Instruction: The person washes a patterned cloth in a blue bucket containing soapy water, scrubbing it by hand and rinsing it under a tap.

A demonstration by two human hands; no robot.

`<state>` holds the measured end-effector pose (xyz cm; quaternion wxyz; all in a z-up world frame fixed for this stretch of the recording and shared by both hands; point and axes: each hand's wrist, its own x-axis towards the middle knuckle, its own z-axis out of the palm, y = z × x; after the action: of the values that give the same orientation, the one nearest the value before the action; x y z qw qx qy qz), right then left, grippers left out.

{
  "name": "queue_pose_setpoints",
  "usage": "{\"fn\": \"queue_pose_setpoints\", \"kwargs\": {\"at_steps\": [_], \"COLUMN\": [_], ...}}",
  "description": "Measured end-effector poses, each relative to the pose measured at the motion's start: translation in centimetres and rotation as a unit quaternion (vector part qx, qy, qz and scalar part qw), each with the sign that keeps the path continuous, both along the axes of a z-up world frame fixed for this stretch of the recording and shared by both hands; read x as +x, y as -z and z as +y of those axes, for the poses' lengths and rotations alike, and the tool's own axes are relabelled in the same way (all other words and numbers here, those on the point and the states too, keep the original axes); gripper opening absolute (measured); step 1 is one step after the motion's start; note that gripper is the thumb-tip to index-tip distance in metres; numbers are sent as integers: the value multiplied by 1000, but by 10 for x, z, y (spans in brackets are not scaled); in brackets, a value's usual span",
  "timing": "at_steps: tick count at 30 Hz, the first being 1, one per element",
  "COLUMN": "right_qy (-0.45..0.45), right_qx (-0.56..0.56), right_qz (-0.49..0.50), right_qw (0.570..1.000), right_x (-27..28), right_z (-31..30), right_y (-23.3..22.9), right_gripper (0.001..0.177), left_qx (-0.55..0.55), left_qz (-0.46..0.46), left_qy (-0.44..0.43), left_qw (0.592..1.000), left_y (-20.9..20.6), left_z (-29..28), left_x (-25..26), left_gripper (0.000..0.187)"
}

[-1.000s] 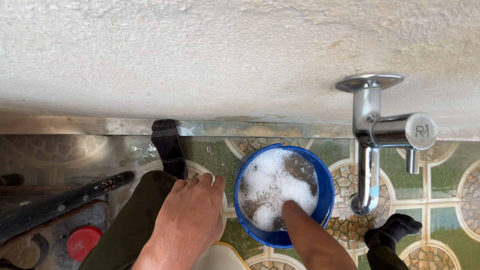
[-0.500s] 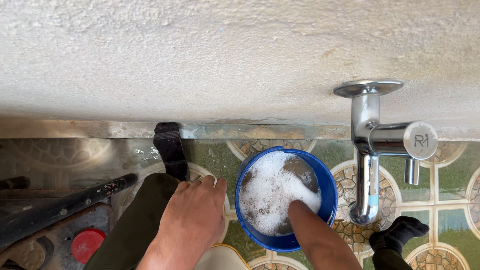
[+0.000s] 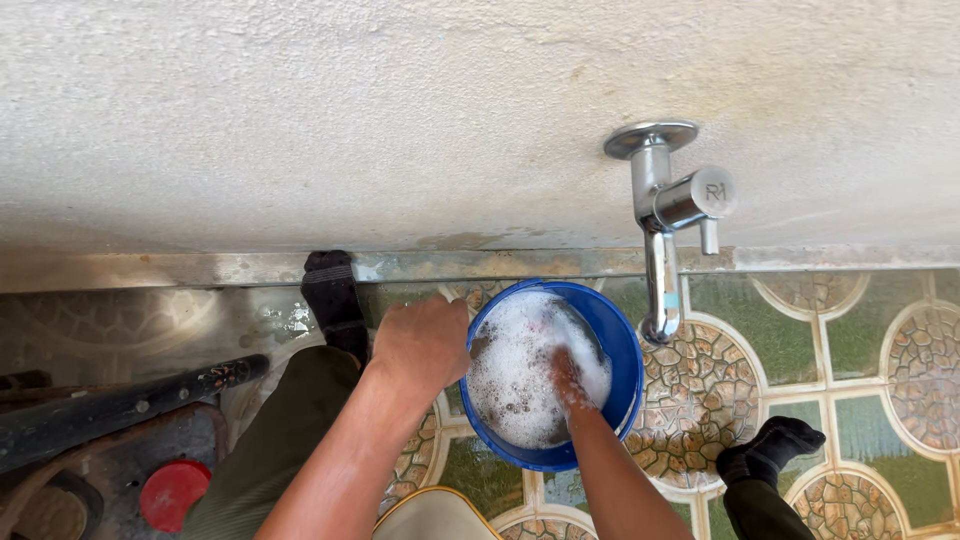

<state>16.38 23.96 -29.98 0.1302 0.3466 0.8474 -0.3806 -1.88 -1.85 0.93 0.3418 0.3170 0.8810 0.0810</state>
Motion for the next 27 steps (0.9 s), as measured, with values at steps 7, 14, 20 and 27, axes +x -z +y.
{"fn": "queue_pose_setpoints", "kwargs": {"at_steps": [7,14,20,27], "right_qy": [51,105,145,173], "right_qx": [34,-46,-117,-61], "right_qz": [83,179,226,237], "right_qw": [995,977,956,954], "right_x": [5,14,35,43], "right_z": [-63,-78,-72,-75], "right_y": [-131,-220,-253,-298], "right_gripper": [52,43,44,48], "left_qx": [44,38,20,19], "left_qz": [43,34,26,35], "left_qy": [22,33,38,43], "left_qw": [998,998,999,998], "left_y": [-1,-3,0,-2], "left_z": [18,15,12,12], "left_x": [3,-3,-6,-4], "left_gripper": [22,25,25,22]}}
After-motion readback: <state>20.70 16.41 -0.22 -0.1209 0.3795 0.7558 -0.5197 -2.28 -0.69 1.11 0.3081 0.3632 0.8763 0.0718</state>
